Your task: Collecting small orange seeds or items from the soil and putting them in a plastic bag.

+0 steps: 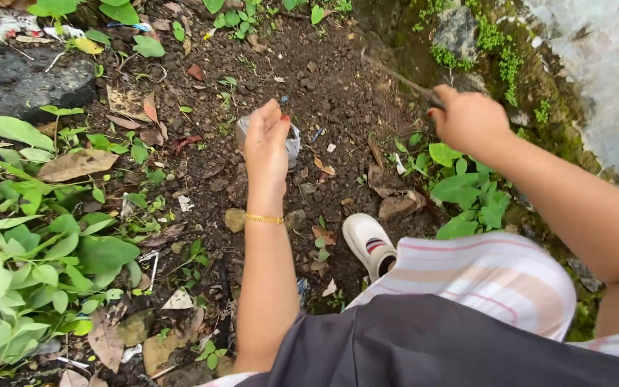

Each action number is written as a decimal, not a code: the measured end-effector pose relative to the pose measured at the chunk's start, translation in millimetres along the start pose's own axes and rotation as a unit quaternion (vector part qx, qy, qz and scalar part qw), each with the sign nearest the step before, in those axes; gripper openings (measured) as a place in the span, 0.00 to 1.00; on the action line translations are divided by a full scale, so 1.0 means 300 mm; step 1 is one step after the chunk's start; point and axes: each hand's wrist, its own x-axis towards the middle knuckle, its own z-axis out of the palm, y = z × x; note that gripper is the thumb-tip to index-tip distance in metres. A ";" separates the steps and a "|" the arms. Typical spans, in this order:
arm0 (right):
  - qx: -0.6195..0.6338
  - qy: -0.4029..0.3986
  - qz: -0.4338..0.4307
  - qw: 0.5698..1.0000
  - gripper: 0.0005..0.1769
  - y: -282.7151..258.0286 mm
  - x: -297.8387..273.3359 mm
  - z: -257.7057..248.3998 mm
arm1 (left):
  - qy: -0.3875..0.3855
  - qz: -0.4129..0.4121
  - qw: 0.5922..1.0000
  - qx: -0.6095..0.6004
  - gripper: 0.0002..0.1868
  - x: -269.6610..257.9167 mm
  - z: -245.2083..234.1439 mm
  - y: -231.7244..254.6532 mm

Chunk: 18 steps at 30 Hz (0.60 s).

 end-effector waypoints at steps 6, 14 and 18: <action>0.038 -0.129 -0.043 0.990 0.18 -0.017 0.327 0.295 | 0.031 0.011 0.996 0.079 0.20 0.002 -0.027 -0.187; 0.188 -0.045 -0.037 0.980 0.20 -0.065 0.769 1.016 | 0.112 -0.025 0.977 0.179 0.13 -0.006 0.104 -0.389; 0.260 -0.155 -0.036 0.952 0.29 -0.020 0.737 0.999 | 0.106 -0.041 0.980 0.165 0.14 0.106 0.189 -0.463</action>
